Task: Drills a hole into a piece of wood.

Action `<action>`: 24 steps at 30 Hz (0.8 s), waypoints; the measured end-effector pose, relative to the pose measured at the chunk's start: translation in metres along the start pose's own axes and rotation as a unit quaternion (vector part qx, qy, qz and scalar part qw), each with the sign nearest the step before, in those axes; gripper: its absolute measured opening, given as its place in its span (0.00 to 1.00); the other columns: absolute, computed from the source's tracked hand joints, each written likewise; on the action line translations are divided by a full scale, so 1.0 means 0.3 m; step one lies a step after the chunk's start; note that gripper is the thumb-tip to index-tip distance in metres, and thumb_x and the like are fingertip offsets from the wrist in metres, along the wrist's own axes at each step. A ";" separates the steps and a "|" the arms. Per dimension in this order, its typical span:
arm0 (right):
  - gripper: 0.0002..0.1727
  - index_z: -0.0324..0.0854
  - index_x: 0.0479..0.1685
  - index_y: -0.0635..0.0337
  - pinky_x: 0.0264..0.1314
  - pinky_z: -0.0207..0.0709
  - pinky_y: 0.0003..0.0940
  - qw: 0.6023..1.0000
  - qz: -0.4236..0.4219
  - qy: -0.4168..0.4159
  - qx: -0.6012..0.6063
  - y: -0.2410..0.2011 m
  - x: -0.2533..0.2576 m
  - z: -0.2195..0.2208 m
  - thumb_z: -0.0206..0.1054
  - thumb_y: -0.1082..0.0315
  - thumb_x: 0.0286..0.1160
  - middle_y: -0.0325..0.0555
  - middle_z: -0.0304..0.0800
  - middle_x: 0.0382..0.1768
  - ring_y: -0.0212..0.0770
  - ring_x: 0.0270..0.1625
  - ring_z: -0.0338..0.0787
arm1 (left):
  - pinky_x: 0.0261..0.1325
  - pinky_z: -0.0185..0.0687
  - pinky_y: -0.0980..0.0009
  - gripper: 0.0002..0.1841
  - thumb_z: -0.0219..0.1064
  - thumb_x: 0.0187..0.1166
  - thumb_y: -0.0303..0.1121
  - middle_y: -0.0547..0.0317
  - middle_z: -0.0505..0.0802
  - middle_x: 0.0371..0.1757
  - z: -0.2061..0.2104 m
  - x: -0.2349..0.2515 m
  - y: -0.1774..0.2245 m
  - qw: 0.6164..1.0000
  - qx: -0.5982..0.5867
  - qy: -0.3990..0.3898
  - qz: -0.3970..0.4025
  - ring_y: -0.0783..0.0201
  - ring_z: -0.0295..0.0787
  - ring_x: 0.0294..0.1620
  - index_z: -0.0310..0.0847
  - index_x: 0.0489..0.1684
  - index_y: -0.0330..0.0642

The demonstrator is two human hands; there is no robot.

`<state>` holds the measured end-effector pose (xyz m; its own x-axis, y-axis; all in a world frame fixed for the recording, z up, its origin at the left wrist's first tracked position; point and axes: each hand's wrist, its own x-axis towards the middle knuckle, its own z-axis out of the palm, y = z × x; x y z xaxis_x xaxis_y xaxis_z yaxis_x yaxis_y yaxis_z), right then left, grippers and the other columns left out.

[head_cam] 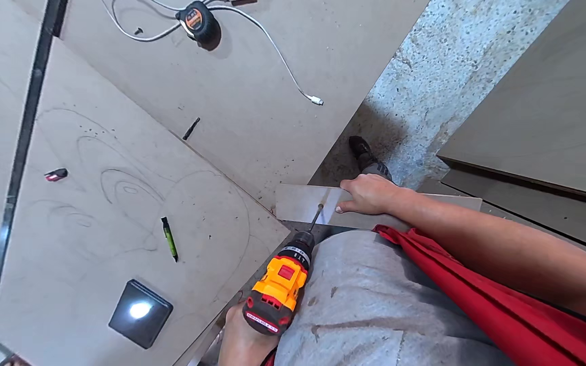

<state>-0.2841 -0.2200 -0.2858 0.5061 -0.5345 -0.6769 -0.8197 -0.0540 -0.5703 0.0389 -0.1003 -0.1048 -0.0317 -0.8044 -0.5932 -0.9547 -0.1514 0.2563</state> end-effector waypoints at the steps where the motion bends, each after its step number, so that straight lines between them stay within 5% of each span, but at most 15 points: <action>1: 0.33 0.81 0.50 0.47 0.43 0.83 0.51 1.000 -0.001 0.000 -0.002 -0.002 0.000 -0.003 0.57 0.26 0.76 0.41 0.87 0.32 0.46 0.40 0.91 | 0.42 0.91 0.63 0.24 0.82 0.48 0.56 0.63 0.95 0.29 0.006 -0.002 -0.005 1.000 -0.003 0.003 -0.002 0.72 0.94 0.34 0.91 0.33 0.46; 5: 0.32 0.80 0.52 0.47 0.44 0.83 0.51 1.000 0.003 -0.005 -0.007 -0.016 0.001 -0.015 0.58 0.28 0.77 0.41 0.88 0.32 0.47 0.41 0.91 | 0.39 0.91 0.61 0.25 0.82 0.47 0.55 0.61 0.95 0.28 0.042 -0.025 -0.011 0.999 0.016 0.044 0.010 0.69 0.94 0.32 0.90 0.32 0.44; 10: 0.32 0.80 0.55 0.48 0.46 0.83 0.52 1.000 0.006 -0.003 0.001 -0.027 0.004 -0.024 0.58 0.29 0.78 0.42 0.88 0.34 0.48 0.43 0.91 | 0.41 0.88 0.50 0.24 0.81 0.49 0.48 0.48 0.95 0.28 0.004 -0.056 0.082 0.996 0.040 0.058 -0.047 0.52 0.96 0.32 0.90 0.31 0.33; 16: 0.32 0.81 0.52 0.49 0.43 0.83 0.53 1.000 -0.003 0.007 0.006 -0.023 0.010 -0.014 0.59 0.28 0.76 0.42 0.87 0.32 0.48 0.41 0.91 | 0.40 0.90 0.56 0.25 0.81 0.48 0.57 0.61 0.95 0.29 0.010 -0.007 0.001 0.999 0.047 0.000 -0.020 0.66 0.95 0.34 0.91 0.34 0.46; 24: 0.33 0.81 0.54 0.49 0.46 0.83 0.53 1.000 0.001 -0.010 0.001 -0.021 0.004 -0.030 0.59 0.28 0.76 0.43 0.88 0.34 0.48 0.43 0.91 | 0.41 0.91 0.59 0.25 0.82 0.50 0.54 0.61 0.95 0.30 -0.025 0.049 0.031 1.000 0.015 -0.010 -0.007 0.68 0.95 0.34 0.90 0.38 0.44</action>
<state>-0.2808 -0.2279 -0.2789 0.5095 -0.5176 -0.6873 -0.8202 -0.0507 -0.5699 0.0319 -0.1180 -0.1054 -0.0236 -0.7908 -0.6117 -0.9634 -0.1455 0.2253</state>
